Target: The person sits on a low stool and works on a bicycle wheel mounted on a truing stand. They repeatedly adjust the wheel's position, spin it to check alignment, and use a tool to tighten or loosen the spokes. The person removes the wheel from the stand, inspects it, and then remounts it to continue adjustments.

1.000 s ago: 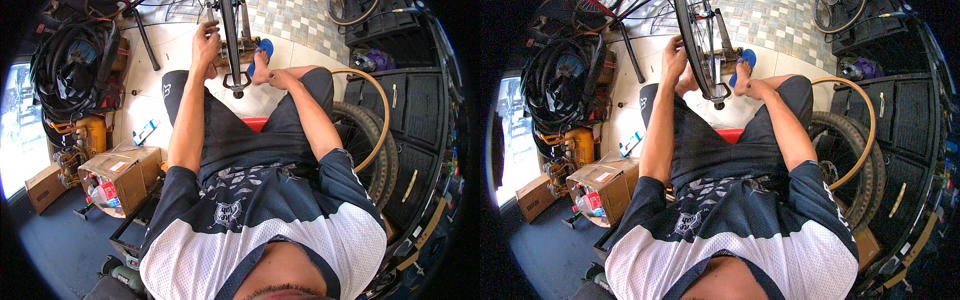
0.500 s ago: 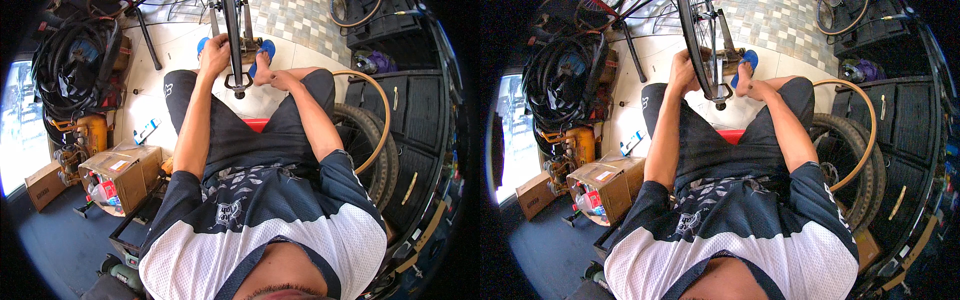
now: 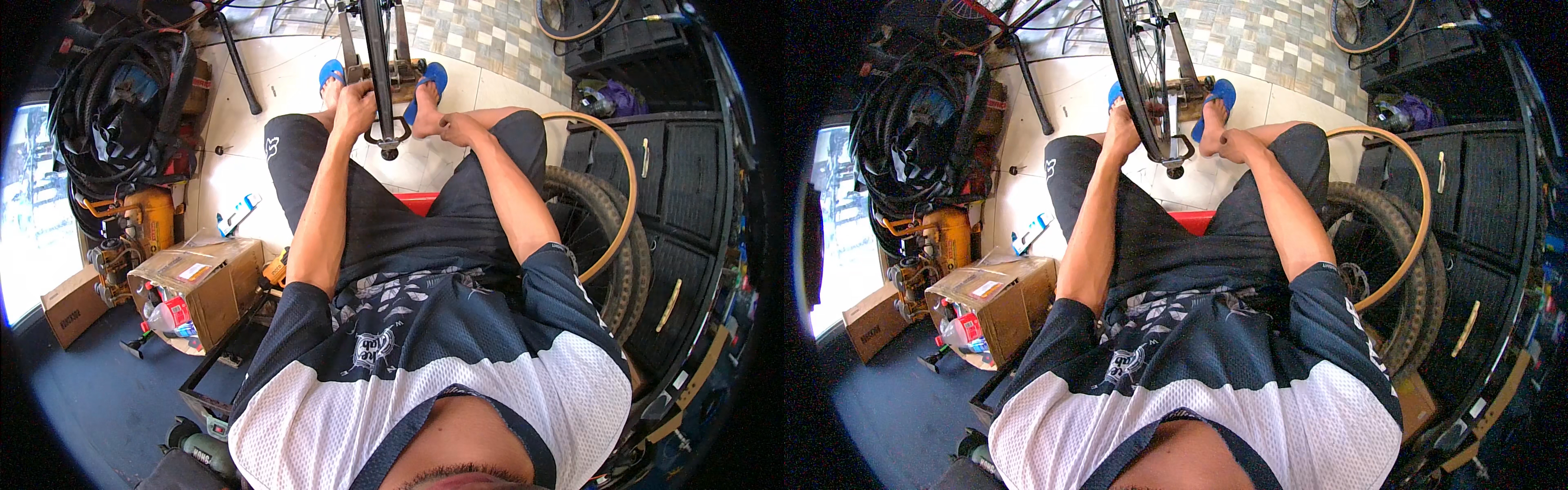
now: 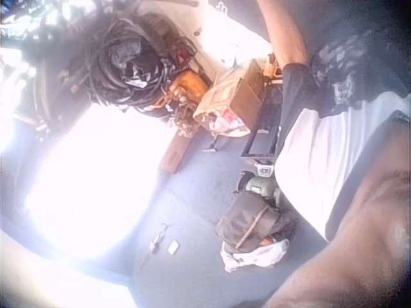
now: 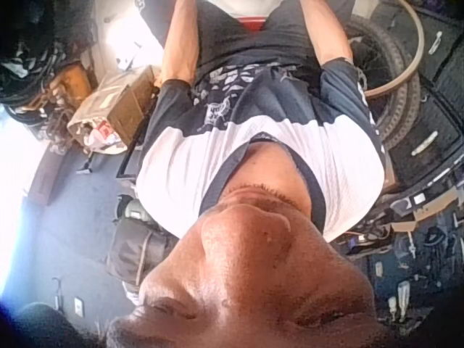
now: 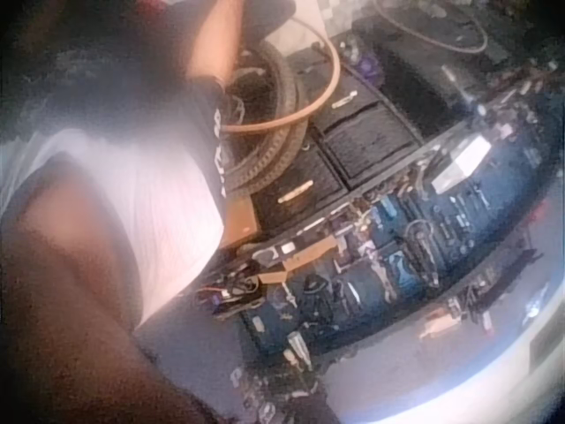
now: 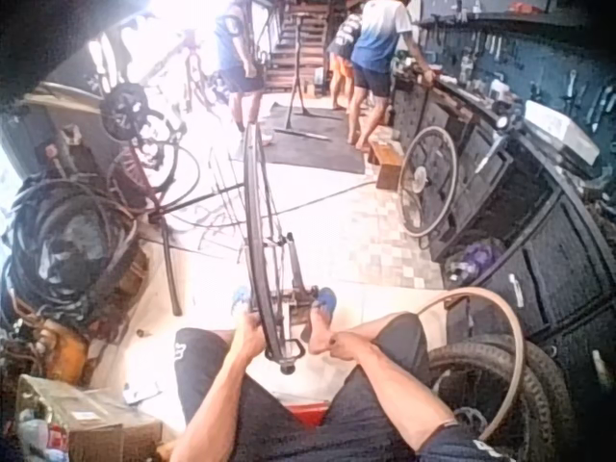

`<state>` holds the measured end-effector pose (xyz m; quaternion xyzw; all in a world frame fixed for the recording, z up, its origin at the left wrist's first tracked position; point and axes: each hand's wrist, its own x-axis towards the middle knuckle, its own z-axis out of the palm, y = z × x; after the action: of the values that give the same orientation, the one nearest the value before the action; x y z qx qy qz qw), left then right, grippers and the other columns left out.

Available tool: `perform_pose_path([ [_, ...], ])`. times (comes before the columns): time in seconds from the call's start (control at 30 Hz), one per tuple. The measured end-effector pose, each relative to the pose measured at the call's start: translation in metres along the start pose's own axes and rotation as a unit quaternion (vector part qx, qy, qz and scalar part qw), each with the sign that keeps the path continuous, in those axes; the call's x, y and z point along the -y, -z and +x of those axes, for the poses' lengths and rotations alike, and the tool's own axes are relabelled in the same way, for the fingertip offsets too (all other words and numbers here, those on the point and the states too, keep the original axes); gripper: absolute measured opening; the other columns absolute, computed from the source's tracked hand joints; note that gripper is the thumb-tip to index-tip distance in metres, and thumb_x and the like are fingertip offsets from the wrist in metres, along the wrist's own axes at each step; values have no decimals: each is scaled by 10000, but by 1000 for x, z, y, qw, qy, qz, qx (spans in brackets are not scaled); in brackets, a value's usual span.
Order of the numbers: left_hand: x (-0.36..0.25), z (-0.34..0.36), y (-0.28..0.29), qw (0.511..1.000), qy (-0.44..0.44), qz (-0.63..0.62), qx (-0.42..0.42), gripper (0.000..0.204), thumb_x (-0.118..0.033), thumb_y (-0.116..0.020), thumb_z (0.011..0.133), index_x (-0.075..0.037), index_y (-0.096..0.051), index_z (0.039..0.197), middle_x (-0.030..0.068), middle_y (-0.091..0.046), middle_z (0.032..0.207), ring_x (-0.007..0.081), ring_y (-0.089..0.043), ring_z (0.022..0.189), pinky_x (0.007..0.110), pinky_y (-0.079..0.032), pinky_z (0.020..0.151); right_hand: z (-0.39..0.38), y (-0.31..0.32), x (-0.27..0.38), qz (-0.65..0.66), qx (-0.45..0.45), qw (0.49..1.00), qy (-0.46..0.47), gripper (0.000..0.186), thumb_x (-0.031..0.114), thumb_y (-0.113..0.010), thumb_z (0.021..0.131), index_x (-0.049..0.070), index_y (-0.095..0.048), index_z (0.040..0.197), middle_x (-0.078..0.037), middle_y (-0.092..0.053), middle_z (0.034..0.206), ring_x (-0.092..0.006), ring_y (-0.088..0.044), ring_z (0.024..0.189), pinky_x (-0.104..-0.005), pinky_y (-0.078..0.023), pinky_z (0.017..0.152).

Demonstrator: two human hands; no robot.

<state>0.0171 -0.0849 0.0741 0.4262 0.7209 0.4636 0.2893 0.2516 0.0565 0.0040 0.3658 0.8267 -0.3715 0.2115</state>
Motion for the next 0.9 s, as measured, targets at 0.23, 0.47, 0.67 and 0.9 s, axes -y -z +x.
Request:
perform_pose_path([
  [0.23, 10, 12, 2, 999, 24, -25, 9, 198, -57, -626, 884, -17, -778, 1005, 46, -684, 730, 106, -565, 544, 260, -401, 471, -2, 2, 3, -34, -16, 999, 10, 515, 211, -682, 835, 2, -632, 1303, -259, -725, 1026, -339, -709, 907, -401, -552, 773],
  [0.47, 22, 19, 1, 1000, 3, -18, -3, 200, -73, -613, 905, -20, -765, 1024, 28, -673, 705, 74, -509, 468, 244, -325, 393, 5, -2, 0, 45, -40, 998, 24, 452, 222, -681, 840, -4, -677, 1232, -239, -730, 1030, -299, -717, 918, -383, -553, 775],
  [0.67, 30, 19, 12, 973, 81, -211, -39, 154, -84, -600, 964, 16, -654, 1067, 115, -686, 943, 184, -662, 763, 317, -549, 639, 31, -2, 11, 179, -141, 967, 112, 370, 193, -696, 843, -22, -689, 1144, -210, -716, 956, -247, -702, 915, -360, -545, 791],
  [0.9, 98, 35, 7, 958, 179, -222, -13, 232, -149, -621, 999, -5, -619, 1180, 69, -663, 883, 165, -635, 728, 284, -523, 621, 87, -28, 36, 390, -139, 906, 87, 289, 53, -674, 909, -33, -655, 1184, -129, -731, 943, -189, -682, 880, -320, -536, 739],
])
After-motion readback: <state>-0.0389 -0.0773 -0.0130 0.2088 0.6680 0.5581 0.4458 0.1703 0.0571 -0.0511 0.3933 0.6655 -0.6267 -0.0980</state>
